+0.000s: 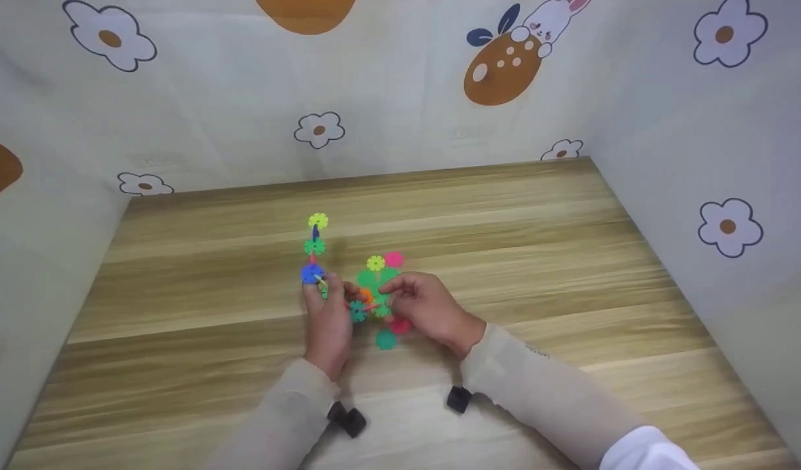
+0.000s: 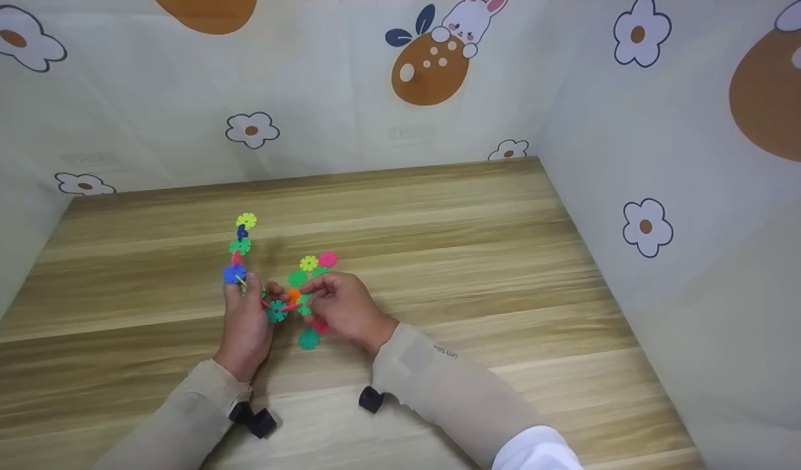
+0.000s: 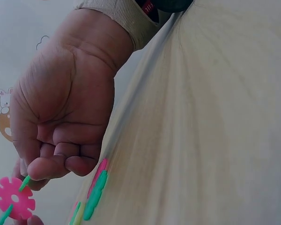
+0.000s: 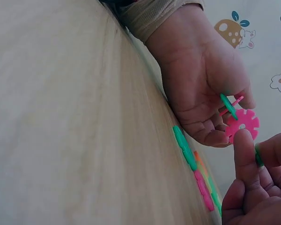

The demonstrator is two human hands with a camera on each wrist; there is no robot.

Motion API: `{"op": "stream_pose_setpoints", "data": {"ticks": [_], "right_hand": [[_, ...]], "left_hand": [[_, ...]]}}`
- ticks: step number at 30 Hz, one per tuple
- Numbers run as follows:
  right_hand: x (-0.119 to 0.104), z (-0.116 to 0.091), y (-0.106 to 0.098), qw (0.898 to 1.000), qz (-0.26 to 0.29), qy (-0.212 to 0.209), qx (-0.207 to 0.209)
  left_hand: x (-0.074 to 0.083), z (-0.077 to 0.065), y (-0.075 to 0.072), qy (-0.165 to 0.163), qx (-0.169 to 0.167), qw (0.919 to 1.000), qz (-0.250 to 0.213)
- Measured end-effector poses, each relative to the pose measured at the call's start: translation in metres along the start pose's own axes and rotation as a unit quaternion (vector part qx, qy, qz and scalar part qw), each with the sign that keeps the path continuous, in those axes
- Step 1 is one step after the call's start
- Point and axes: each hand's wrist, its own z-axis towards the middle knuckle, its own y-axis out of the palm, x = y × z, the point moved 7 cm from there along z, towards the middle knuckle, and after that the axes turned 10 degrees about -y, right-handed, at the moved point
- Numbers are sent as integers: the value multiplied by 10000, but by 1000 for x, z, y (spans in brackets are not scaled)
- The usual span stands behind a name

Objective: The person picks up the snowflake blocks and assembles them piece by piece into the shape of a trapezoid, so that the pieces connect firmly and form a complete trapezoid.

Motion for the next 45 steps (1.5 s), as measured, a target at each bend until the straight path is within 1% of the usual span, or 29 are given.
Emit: {"op": "stream_pose_setpoints", "data": {"ticks": [3, 6, 12, 15, 20, 24, 28, 32, 35, 36, 38, 41, 43, 45], "right_hand": [[2, 2, -6, 9999, 23, 23, 141], [4, 3, -10, 9996, 72, 107, 258], [4, 5, -15, 9994, 90, 103, 306], [3, 5, -15, 9995, 109, 57, 278], [0, 5, -13, 9995, 222, -28, 203], [0, 6, -11, 9994, 287, -88, 143], [0, 6, -8, 9995, 309, -95, -41], [0, 10, -9, 9995, 199, -79, -227], [3, 14, -17, 9997, -3, 62, -215], [4, 16, -21, 9996, -94, 151, -205], [8, 18, -27, 9985, -315, 352, -287], [13, 20, -34, 9947, -625, 610, -546], [13, 20, -37, 9926, -782, 654, -654], [11, 20, -38, 9914, -949, 653, -624]], "left_hand": [[1, -1, 2, 91, -229, 9995, 182], [0, -3, 5, -19, -454, 9988, 205], [-3, -6, 16, -318, -1094, 9931, -272], [-4, -7, 20, -354, -1253, 9908, -380], [-5, -7, 22, -357, -1297, 9899, -445], [-5, -7, 22, -384, -1367, 9881, -583], [-5, -5, 23, -412, -1461, 9854, -772], [-7, -1, 19, -475, -1274, 9876, -781], [-9, 1, 16, -565, -1080, 9889, -850], [-9, 2, 16, -574, -1061, 9887, -889], [-9, 3, 16, -604, -1060, 9878, -967], [-8, 4, 16, -651, -1100, 9865, -1027], [-9, 4, 16, -702, -1108, 9858, -1052], [-9, 5, 16, -738, -1106, 9846, -1137]]}}
